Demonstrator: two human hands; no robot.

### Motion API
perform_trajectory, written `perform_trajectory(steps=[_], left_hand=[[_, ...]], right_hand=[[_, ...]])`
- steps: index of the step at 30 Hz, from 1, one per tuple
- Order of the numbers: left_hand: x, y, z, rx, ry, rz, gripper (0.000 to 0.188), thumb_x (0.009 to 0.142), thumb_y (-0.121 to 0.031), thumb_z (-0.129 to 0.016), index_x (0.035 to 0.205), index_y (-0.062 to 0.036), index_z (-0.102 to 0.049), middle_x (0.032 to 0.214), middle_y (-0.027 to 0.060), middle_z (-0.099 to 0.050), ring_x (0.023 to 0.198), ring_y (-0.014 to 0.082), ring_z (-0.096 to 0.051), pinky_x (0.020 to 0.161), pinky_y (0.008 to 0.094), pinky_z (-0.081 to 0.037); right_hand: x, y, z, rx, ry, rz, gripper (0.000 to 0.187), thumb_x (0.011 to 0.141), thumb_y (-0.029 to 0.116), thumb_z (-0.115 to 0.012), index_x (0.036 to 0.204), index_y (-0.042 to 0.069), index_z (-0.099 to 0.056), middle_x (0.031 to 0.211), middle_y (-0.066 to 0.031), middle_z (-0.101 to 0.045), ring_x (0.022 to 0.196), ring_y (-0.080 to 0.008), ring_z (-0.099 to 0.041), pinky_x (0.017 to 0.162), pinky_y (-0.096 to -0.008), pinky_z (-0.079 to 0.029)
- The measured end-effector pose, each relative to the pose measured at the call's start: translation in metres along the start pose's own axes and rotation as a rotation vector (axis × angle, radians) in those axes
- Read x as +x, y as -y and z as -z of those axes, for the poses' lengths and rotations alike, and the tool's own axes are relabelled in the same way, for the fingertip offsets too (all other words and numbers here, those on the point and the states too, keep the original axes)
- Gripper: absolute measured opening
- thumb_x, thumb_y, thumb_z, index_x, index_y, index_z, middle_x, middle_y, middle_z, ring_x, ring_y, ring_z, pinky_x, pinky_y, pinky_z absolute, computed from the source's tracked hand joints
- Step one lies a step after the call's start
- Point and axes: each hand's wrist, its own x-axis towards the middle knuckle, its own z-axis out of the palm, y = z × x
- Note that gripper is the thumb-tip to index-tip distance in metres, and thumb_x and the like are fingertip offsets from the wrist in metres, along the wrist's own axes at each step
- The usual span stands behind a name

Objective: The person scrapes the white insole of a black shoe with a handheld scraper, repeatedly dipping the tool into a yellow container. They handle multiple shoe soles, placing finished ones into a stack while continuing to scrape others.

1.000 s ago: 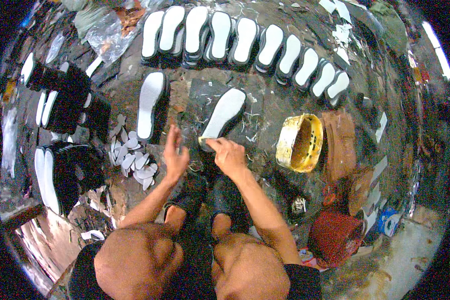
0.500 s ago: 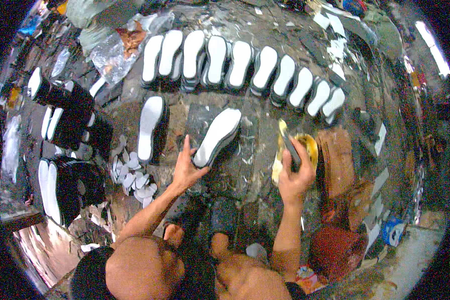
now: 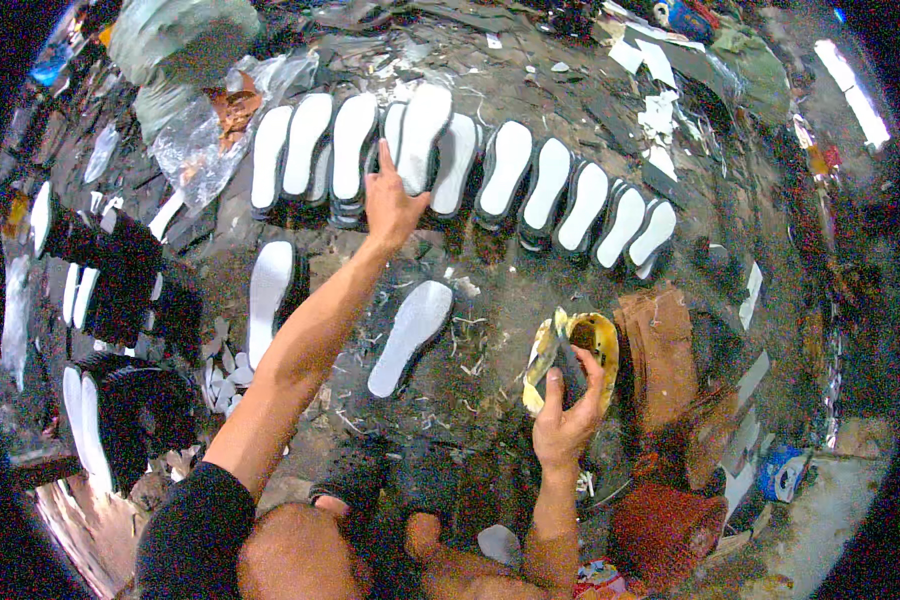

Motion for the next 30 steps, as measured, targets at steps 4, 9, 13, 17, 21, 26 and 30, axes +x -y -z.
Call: perform_trajectory(steps=[4,9,13,17,21,26,30], left_hand=[[-0.004,0.013,0.016,0.112,0.071,0.025,0.119,0.066,-0.014,-0.088,0.154,0.0058,-0.011,0.125,0.0299,-0.055,0.106,0.0401,-0.055,0.09,0.0426,-0.05],[-0.031,0.031,0.031,0.262,0.041,-0.111,0.111,0.068,-0.019,-0.088,0.154,-0.0009,-0.021,0.149,0.0326,-0.035,0.119,0.0479,-0.05,0.1,0.0468,-0.048],[-0.137,0.049,0.068,-0.042,0.174,-0.24,0.075,0.079,-0.012,-0.076,0.145,-0.0094,-0.043,0.149,0.0232,-0.041,0.133,0.0418,-0.043,0.111,0.0495,-0.037],[-0.279,0.042,0.126,-0.028,0.545,-0.147,0.047,0.086,-0.022,-0.071,0.13,-0.0109,-0.059,0.14,0.0188,-0.054,0.105,0.039,-0.067,0.084,0.0456,-0.058],[-0.312,0.056,0.145,0.111,0.766,-0.117,0.056,0.089,-0.024,-0.065,0.141,-0.0109,-0.048,0.146,0.0199,-0.048,0.093,0.0394,-0.069,0.076,0.0474,-0.058],[-0.309,0.071,0.156,-0.033,0.881,-0.157,0.063,0.086,-0.018,-0.063,0.145,-0.0115,-0.044,0.153,0.0148,-0.041,0.097,0.04,-0.067,0.078,0.0491,-0.057],[-0.316,0.1,0.174,-0.418,0.229,0.016,0.038,0.087,0.002,-0.06,0.123,-0.0088,-0.066,0.134,0.0139,-0.062,0.106,0.0293,-0.069,0.084,0.0381,-0.056]], right_hand=[[-0.002,0.003,-0.003,0.002,0.001,-0.02,0.034,0.094,0.006,-0.062,0.126,-0.001,-0.05,0.115,-0.015,-0.061,0.104,-0.0244,-0.061,0.093,-0.0357,-0.048],[0.005,0.014,-0.023,0.008,0.038,0.02,0.029,0.092,0.009,-0.066,0.119,-0.002,-0.061,0.11,-0.0134,-0.066,0.103,-0.0252,-0.063,0.095,-0.0367,-0.048],[0.03,0.003,-0.06,0.037,0.144,0.008,0.034,0.089,0.015,-0.074,0.118,-0.003,-0.067,0.109,-0.0146,-0.073,0.102,-0.0202,-0.067,0.096,-0.0336,-0.048],[0.07,-0.028,-0.134,-0.047,0.384,-0.003,0.059,0.082,0.022,-0.078,0.126,-0.01,-0.058,0.123,-0.0283,-0.064,0.116,-0.0359,-0.064,0.1,-0.0398,-0.048],[0.065,-0.027,-0.198,-0.491,0.572,0.22,0.041,0.086,0.022,-0.067,0.125,0.01,-0.058,0.091,-0.024,-0.07,0.087,-0.0433,-0.068,0.078,-0.0541,-0.053],[0.044,-0.024,-0.217,-0.45,0.747,0.572,0.024,0.089,0.015,-0.059,0.113,0.011,-0.056,0.081,-0.0193,-0.07,0.075,-0.0405,-0.069,0.065,-0.0554,-0.053],[-0.035,0.007,-0.218,-0.469,0.946,0.642,0.017,0.092,0.01,-0.05,0.107,0.013,-0.057,0.08,-0.0159,-0.07,0.074,-0.0368,-0.069,0.059,-0.0508,-0.053]])
